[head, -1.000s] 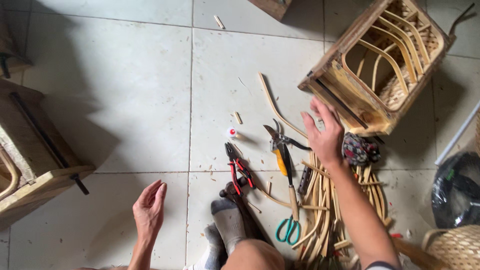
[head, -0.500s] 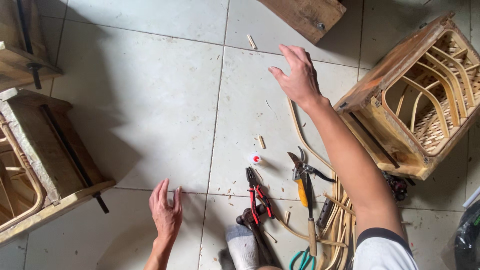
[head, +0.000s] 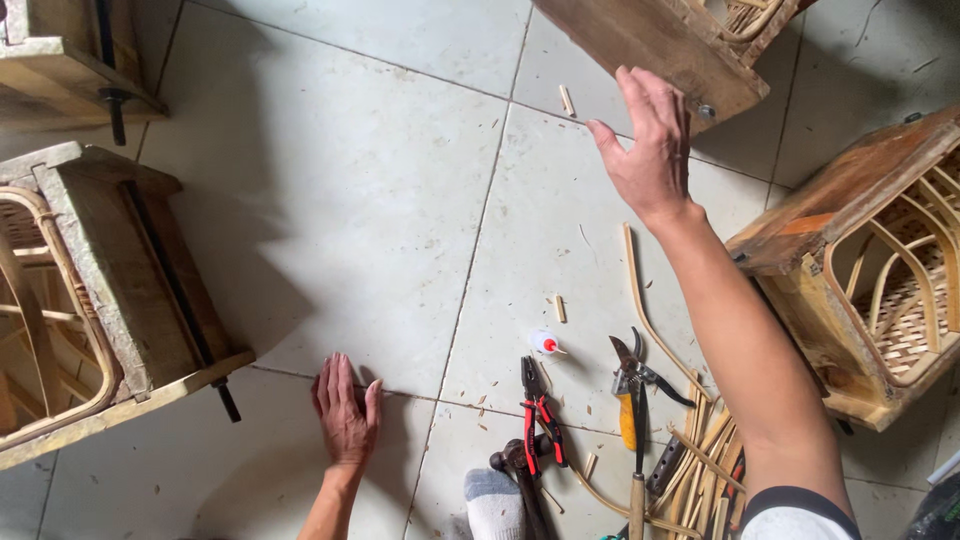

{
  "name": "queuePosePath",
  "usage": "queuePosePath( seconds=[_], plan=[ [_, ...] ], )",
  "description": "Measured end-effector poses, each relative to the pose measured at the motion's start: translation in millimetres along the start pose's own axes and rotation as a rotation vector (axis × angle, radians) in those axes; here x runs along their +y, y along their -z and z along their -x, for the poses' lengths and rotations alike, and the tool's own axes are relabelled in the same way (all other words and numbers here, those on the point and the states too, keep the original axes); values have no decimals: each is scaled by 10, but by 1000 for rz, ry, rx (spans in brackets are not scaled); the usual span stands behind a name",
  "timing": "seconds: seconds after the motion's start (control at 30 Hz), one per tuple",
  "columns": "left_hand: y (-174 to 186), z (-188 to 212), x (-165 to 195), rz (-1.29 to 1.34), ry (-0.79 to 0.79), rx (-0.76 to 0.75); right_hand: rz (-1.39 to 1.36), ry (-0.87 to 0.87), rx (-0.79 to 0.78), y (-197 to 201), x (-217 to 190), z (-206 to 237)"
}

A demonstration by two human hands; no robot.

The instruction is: The person sits on the floor assembling a bamboo basket in a wooden frame jig. They squeeze glue from a bottle onto the rim, press a curved bamboo strip into place, trim a strip with a knife, tap the rim with a hammer, and use red-handled pliers to secure the strips to the frame.

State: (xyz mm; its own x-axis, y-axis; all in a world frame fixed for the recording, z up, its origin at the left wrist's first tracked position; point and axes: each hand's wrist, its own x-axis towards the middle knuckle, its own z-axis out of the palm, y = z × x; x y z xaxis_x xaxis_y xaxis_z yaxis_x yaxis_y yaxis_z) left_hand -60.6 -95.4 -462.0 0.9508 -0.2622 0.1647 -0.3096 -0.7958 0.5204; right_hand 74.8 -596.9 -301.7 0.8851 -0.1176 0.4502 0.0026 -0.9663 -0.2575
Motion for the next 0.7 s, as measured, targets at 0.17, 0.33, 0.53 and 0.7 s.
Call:
queuePosePath(
  seconds=[0.17, 0.33, 0.53, 0.7],
  plan=[
    [-53, 34, -66, 26, 9, 7, 60, 25, 7, -172, -30, -95],
    [-74, 46, -60, 27, 12, 10, -23, 47, -29, -527, -139, -544],
    [-107, -66, -90, 9, 93, 17, -24, 51, -156, -1111, -431, -1318],
    [-29, -221, -154, -7, 84, 26, -75, -92, -187, -1398, -635, -1331]
  ],
)
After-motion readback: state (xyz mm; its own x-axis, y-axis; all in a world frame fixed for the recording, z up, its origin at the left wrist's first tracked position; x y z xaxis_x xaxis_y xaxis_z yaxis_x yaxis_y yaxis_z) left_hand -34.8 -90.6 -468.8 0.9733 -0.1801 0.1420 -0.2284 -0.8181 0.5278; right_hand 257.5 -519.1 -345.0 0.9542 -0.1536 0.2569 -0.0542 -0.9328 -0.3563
